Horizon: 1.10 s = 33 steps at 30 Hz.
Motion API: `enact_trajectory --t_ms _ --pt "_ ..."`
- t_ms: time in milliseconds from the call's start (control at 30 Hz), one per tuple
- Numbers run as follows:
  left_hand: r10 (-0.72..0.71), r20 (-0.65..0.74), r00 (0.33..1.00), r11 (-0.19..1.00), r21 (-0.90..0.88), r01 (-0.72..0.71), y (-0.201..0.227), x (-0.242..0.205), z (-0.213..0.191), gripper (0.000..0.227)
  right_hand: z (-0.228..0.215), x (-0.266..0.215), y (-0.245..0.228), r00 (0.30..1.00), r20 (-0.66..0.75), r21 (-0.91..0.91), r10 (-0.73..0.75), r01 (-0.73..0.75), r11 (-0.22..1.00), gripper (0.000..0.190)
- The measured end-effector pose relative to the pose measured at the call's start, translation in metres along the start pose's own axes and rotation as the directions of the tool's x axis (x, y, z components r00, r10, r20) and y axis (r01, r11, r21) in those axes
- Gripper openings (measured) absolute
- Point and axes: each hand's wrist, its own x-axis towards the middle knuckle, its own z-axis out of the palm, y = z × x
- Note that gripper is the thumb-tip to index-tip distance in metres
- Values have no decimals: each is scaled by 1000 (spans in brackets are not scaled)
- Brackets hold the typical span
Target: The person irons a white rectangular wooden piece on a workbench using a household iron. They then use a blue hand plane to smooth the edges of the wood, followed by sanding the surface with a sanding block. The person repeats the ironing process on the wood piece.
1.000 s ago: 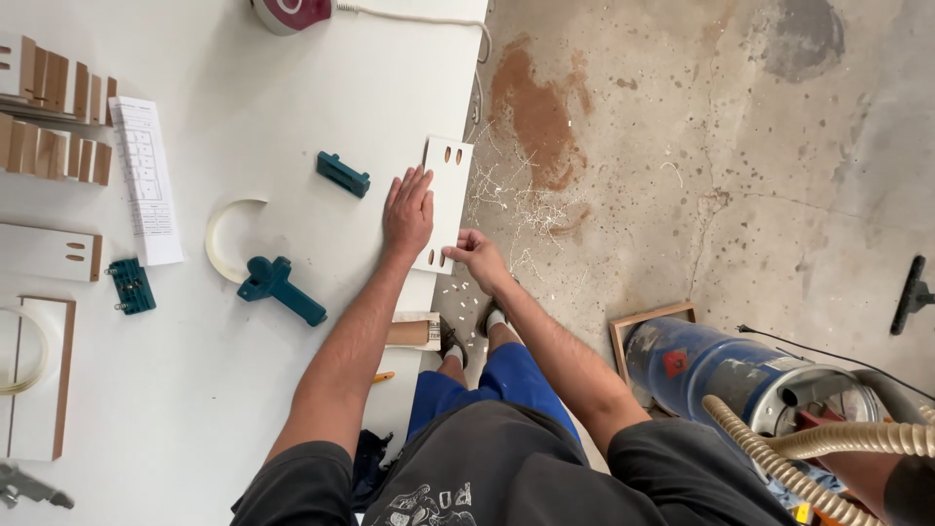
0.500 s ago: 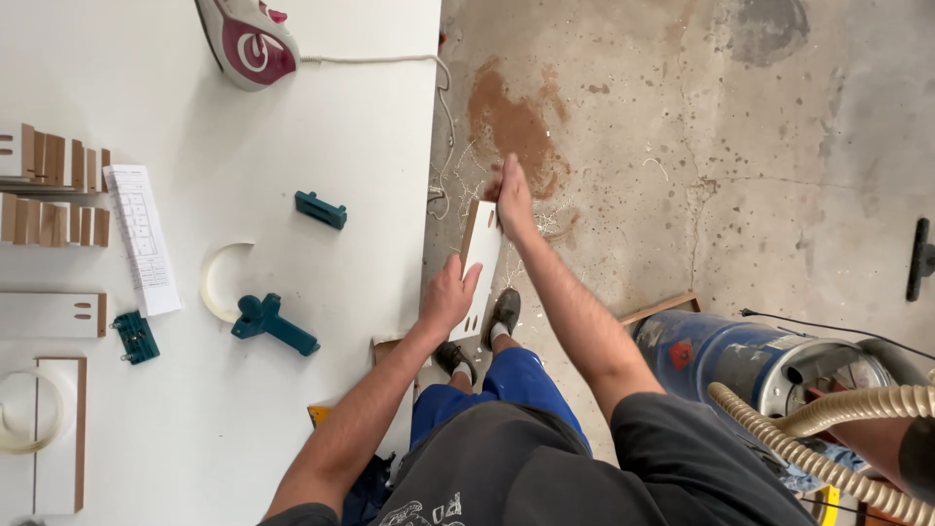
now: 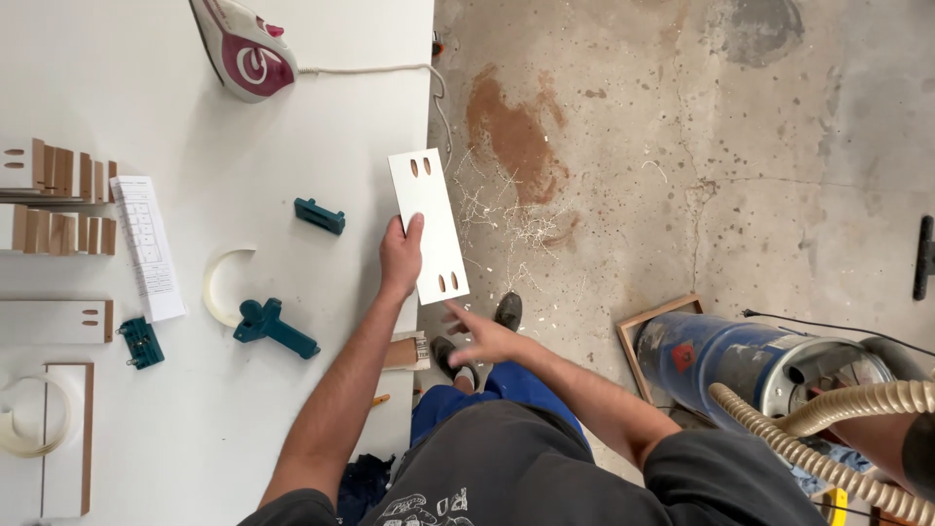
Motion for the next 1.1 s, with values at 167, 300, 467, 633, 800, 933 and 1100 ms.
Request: enact_trajectory --t_ms 167,300,467,633,800,933,1100 --pt "-235 291 927 926 -225 305 10 -1 -16 29 -46 14 -5 743 -431 -626 -512 162 763 93" --pt "-427 617 660 719 -211 663 -5 -28 -23 34 -81 37 -40 529 -149 -885 -836 305 351 22" --pt "-478 514 713 717 -241 654 1 -7 -44 82 -92 64 -54 739 -433 -543 -515 243 804 25" --pt "-59 171 984 983 184 27 -65 40 -22 61 -86 135 -37 818 -514 416 258 -26 909 37" --pt "377 127 917 770 507 -387 -89 54 -3 64 -74 183 14 801 -417 561 429 -145 815 38" --pt "377 162 912 739 542 -401 -98 63 -1 64 -75 190 17 791 -415 559 449 -168 812 41" --pt "455 169 874 595 672 -440 -113 68 3 54 -66 167 8 673 -739 -190 -42 -147 971 45"
